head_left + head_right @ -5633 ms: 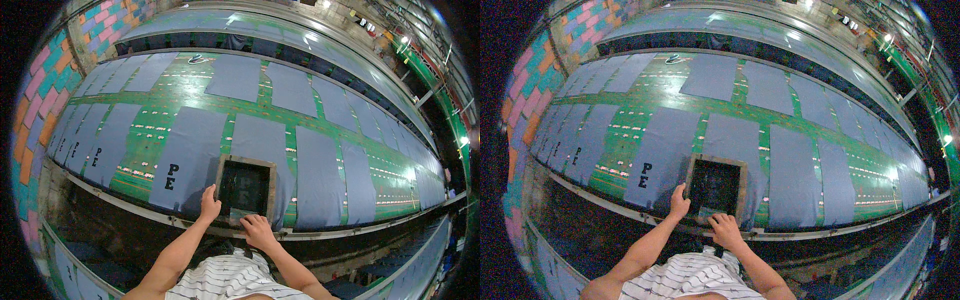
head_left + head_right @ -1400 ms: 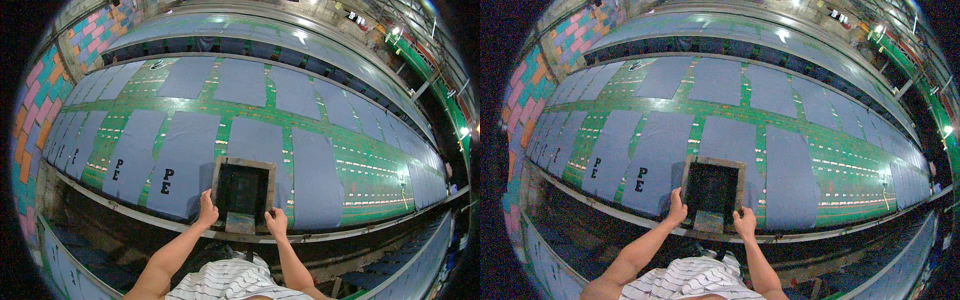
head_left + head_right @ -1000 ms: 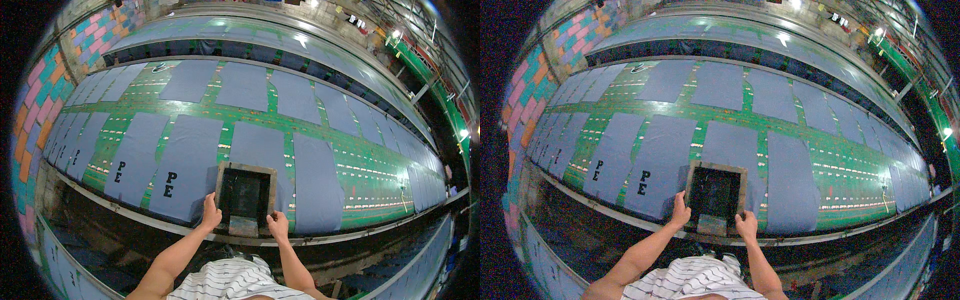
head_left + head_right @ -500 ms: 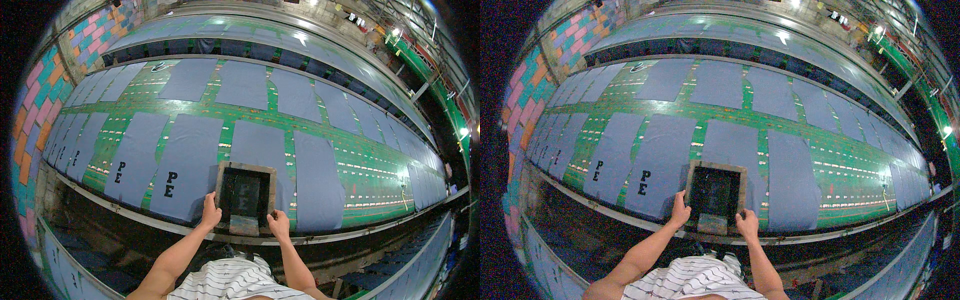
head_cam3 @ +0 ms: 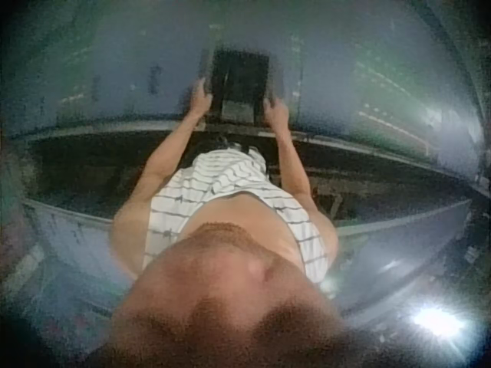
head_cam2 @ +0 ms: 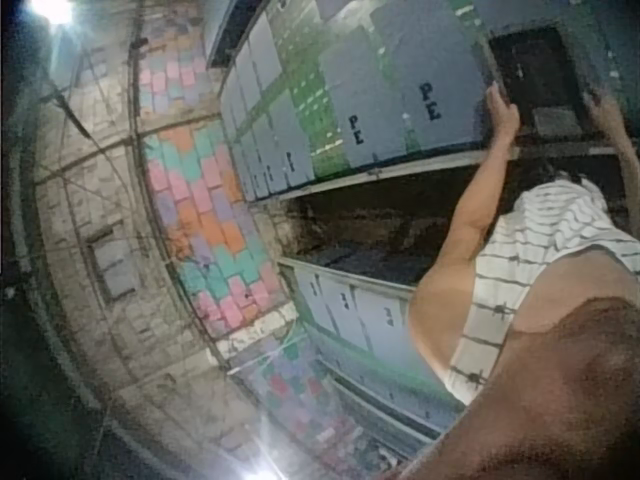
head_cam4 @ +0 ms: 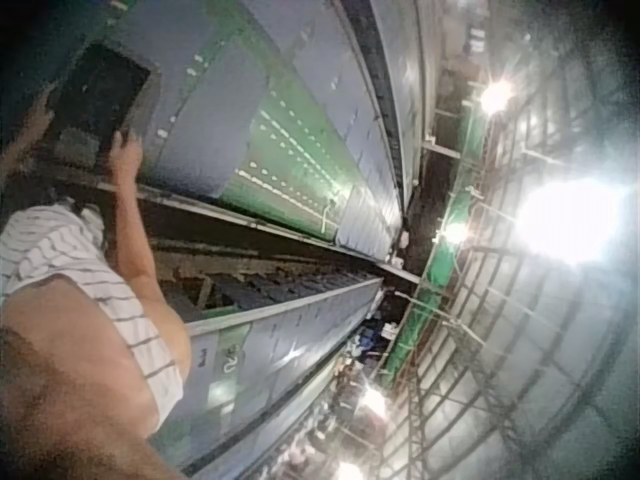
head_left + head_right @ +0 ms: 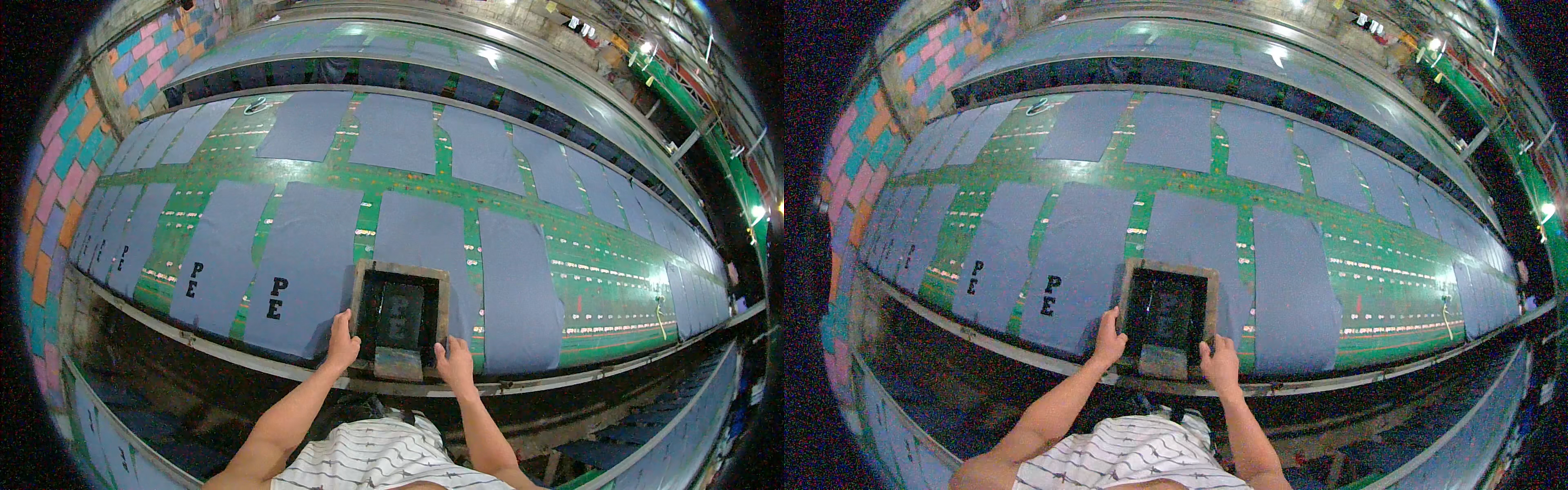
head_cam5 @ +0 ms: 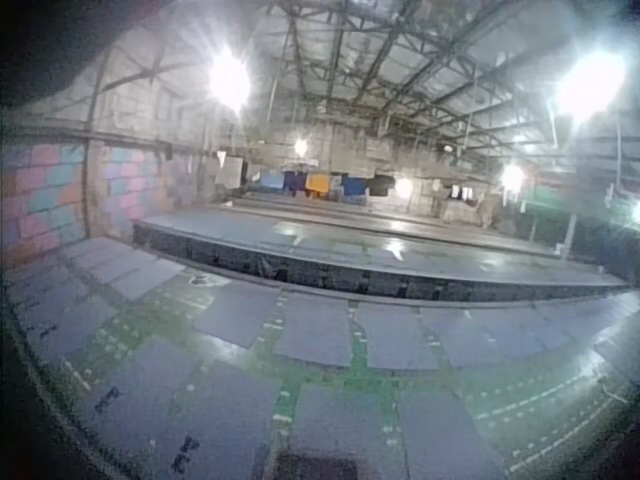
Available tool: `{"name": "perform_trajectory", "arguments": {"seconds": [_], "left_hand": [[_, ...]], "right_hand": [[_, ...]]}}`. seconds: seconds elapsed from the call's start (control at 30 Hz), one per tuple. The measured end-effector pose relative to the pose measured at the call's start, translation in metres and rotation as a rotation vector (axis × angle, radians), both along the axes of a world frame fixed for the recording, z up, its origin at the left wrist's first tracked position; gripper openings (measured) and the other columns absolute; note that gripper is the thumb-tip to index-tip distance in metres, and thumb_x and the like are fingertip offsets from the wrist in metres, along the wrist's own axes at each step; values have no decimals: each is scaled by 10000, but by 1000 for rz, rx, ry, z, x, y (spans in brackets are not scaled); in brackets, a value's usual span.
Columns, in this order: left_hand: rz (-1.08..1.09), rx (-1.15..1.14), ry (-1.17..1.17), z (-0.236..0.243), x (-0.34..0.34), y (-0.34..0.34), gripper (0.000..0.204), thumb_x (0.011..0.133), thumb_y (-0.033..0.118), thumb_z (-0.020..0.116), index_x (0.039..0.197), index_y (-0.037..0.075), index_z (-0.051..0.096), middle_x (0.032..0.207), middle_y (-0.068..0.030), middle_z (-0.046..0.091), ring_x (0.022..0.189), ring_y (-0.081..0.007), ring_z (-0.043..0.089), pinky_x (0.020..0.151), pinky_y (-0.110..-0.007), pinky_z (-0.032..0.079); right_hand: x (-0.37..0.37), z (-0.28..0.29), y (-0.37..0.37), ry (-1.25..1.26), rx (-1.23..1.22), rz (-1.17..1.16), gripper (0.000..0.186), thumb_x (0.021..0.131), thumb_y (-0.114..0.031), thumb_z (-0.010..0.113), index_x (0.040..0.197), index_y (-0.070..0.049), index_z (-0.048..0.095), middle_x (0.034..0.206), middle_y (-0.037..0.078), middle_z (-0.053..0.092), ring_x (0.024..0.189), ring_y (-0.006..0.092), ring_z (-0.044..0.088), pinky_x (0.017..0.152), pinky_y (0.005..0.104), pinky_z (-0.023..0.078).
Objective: The person repeatedly uses a squeegee to press ink through a stencil frame onto fabric pieces laid out on a conveyor belt. The person moves the frame along the belt, applying ink to multiple fabric sections in sequence.
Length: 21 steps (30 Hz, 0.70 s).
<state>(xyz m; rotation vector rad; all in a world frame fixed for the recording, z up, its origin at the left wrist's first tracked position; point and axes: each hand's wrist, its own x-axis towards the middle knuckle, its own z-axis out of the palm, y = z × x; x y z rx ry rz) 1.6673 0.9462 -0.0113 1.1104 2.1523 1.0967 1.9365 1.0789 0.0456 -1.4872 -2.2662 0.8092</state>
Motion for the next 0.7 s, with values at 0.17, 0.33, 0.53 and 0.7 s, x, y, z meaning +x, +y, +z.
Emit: {"name": "perform_trajectory", "arguments": {"seconds": [0.17,0.33,0.53,0.7], "left_hand": [[49,24,39,2,2,-1,738,737,-46,596,1447,-38,393,1435,-230,442,1386,-393,394,1191,-427,291],[48,-18,24,14,6,4,714,782,-52,575,1464,-34,364,1436,-219,424,1385,-396,377,1176,-444,301],[36,-23,33,10,3,5,696,806,-55,560,1471,-38,356,1432,-216,416,1375,-400,377,1162,-450,315],[46,12,48,6,3,3,708,790,-52,571,1468,-32,371,1410,-221,433,1351,-405,398,1155,-447,325]], "right_hand": [[-21,60,-45,246,171,507,406,859,-270,728,1156,-4,655,1184,201,619,1137,418,569,963,483,475],[-32,62,-61,-57,293,642,385,757,-92,728,1133,-33,672,1175,143,645,1123,332,595,951,452,477],[-54,32,-43,-14,330,510,332,737,-12,665,1068,-18,681,1087,128,683,1052,331,624,933,449,498],[-49,48,-43,-7,216,483,330,721,7,652,1049,10,683,1070,144,690,1044,331,631,926,424,518]]}}
